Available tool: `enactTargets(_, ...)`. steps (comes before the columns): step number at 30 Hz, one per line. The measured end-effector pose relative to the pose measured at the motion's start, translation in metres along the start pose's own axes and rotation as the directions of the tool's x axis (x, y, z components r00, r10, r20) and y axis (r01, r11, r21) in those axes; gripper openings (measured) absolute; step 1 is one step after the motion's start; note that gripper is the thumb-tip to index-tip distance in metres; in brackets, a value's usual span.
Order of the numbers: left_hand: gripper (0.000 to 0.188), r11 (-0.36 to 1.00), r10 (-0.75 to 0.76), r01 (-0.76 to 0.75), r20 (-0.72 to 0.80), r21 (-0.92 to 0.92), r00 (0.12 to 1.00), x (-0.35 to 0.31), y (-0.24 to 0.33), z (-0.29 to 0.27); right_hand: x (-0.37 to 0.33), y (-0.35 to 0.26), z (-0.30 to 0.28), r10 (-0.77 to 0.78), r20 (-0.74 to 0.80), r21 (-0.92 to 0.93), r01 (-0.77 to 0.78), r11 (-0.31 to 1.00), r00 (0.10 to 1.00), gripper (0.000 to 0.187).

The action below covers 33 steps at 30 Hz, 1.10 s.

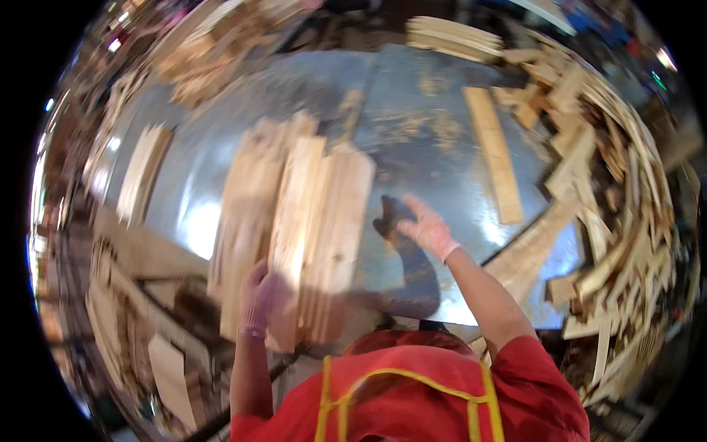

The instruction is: The person sorts wooden planks on a metal table in a workshop. They pick up individual planks from a large pile, inspect them, and place them into a neat stack. Another person is visible in the background performing similar sorting actions.

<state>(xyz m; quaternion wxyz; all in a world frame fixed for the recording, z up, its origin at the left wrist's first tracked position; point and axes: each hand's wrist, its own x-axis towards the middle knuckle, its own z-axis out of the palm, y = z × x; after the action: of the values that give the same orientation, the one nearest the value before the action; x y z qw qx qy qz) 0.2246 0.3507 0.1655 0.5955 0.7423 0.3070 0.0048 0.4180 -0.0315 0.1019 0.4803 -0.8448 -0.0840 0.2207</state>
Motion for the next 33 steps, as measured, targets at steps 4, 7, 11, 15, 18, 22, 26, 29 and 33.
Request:
enactTargets(4, 0.034, 0.425, 0.448, -0.271, 0.059, 0.864, 0.892, 0.01, -0.026, 0.015, 0.008, 0.061, -0.139, 0.041, -0.602, -0.52, -0.43, 0.738, 0.797, 0.079)
enactTargets(7, 0.049, 0.339, 0.553, -0.362, 0.127, 0.868, 0.824, 0.006, -0.012, 0.055, -0.022, 0.116, -0.2, 0.207, -0.677, -0.393, -0.585, 0.709, 0.706, 0.075)
enactTargets(11, 0.068, 0.561, 0.459, -0.505, 0.261, 0.656, 0.849, -0.014, 0.01, 0.162, -0.066, 0.093, -0.181, 0.276, -0.34, -0.111, -0.33, 0.937, 0.899, 0.084)
enactTargets(15, 0.085, 0.457, 0.444, -0.643, 0.468, 0.615, 0.764, -0.033, 0.03, 0.274, -0.12, 0.104, -0.218, 0.341, -0.319, 0.064, -0.339, 0.939, 0.884, 0.083)
enactTargets(18, 0.099, 0.567, 0.198, -0.487, 0.465, 0.664, 0.863, -0.056, 0.031, 0.351, -0.139, 0.189, -0.262, 0.235, -0.931, 0.064, -0.509, 0.859, 0.28, 0.08)
enactTargets(22, 0.105, 0.288, 0.174, -0.581, 0.555, 0.761, 0.814, -0.089, 0.036, 0.404, -0.121, 0.195, -0.263, 0.63, -0.733, 0.41, -0.573, 0.71, 0.256, 0.105)
enactTargets(26, 0.096, 0.31, 0.336, -0.614, 0.52, 0.726, 0.785, -0.068, -0.01, 0.385, -0.098, 0.177, -0.229, 0.442, -0.83, 0.115, -0.671, 0.732, 0.341, 0.108)
enactTargets(29, 0.081, 0.901, 0.141, -0.331, 0.532, 0.279, 0.835, -0.056, -0.011, 0.33, -0.1, 0.176, -0.218, 0.306, -0.869, -0.069, -0.708, 0.703, 0.389, 0.09)
enactTargets(33, 0.078, 0.91, -0.162, 0.382, 0.713, -0.159, 0.682, -0.054, -0.002, 0.268, -0.097, 0.151, -0.163, 0.035, -0.686, -0.362, -0.383, 0.85, 0.727, 0.059)
